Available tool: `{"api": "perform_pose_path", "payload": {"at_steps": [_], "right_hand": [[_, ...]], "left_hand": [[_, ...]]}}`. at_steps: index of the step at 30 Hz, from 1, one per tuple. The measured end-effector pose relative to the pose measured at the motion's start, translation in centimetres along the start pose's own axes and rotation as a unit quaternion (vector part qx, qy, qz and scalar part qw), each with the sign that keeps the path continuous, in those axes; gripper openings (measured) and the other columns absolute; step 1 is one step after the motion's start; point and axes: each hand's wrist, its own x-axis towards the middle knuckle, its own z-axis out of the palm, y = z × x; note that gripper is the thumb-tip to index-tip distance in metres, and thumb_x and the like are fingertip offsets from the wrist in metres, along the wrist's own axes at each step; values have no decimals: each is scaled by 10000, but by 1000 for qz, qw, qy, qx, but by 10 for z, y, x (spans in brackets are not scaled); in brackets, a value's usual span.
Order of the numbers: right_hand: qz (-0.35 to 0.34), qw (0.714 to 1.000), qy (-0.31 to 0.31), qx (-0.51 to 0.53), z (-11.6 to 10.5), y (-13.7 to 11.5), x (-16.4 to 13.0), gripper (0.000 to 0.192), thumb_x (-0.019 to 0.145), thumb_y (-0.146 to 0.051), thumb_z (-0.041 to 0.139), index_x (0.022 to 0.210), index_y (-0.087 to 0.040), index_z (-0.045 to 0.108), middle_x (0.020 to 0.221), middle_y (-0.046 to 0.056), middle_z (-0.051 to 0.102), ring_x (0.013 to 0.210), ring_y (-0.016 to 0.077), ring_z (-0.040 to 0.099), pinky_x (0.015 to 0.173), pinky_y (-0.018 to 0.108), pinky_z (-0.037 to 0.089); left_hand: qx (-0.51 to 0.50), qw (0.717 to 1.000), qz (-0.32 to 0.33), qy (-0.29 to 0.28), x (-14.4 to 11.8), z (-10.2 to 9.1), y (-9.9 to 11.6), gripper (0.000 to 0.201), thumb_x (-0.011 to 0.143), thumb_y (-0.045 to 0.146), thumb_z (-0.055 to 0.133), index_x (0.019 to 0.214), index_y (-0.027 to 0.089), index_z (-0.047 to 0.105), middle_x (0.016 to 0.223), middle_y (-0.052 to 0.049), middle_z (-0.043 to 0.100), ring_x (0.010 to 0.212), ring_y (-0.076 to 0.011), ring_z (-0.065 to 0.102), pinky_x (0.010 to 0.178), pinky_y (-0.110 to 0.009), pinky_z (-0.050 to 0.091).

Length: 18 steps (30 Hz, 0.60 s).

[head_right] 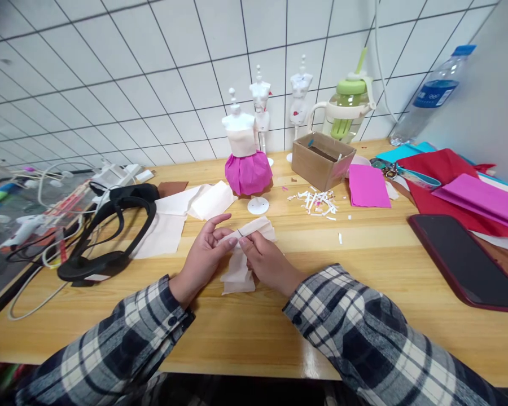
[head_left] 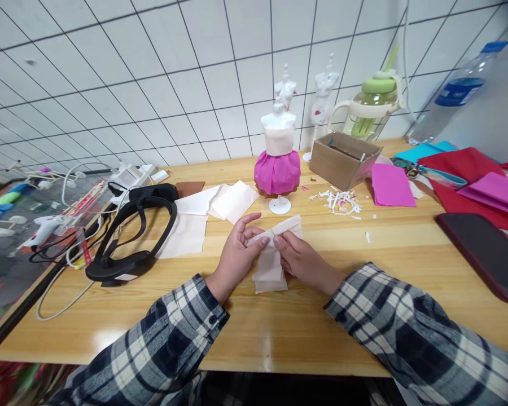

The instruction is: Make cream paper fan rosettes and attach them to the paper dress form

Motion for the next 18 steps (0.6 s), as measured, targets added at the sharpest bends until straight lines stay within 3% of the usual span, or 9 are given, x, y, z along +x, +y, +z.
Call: {"api": "perform_pose_path", "payload": {"at_steps": [12,18], "right_hand": [[2,1000,11,-28,0,-3,2,343,963,-541,383,918,-217,487,601,-67,462,502,101,442,504,229,359],[10,1000,24,2,-9,-9,3,315,944,-544,407,884,-237,439,607,-77,415,493,107,421,454,219,392]], "left_hand": [[-2,1000,-1,6,2,-1,-2,627,731,312,801,1285,244,514,825,43,621,589,-56,535,569,-177,411],[11,997,23,69,7,-10,1,581,716,299,801,1230,213,544,803,32,668,673,-91,611,670,-205,471]]}}
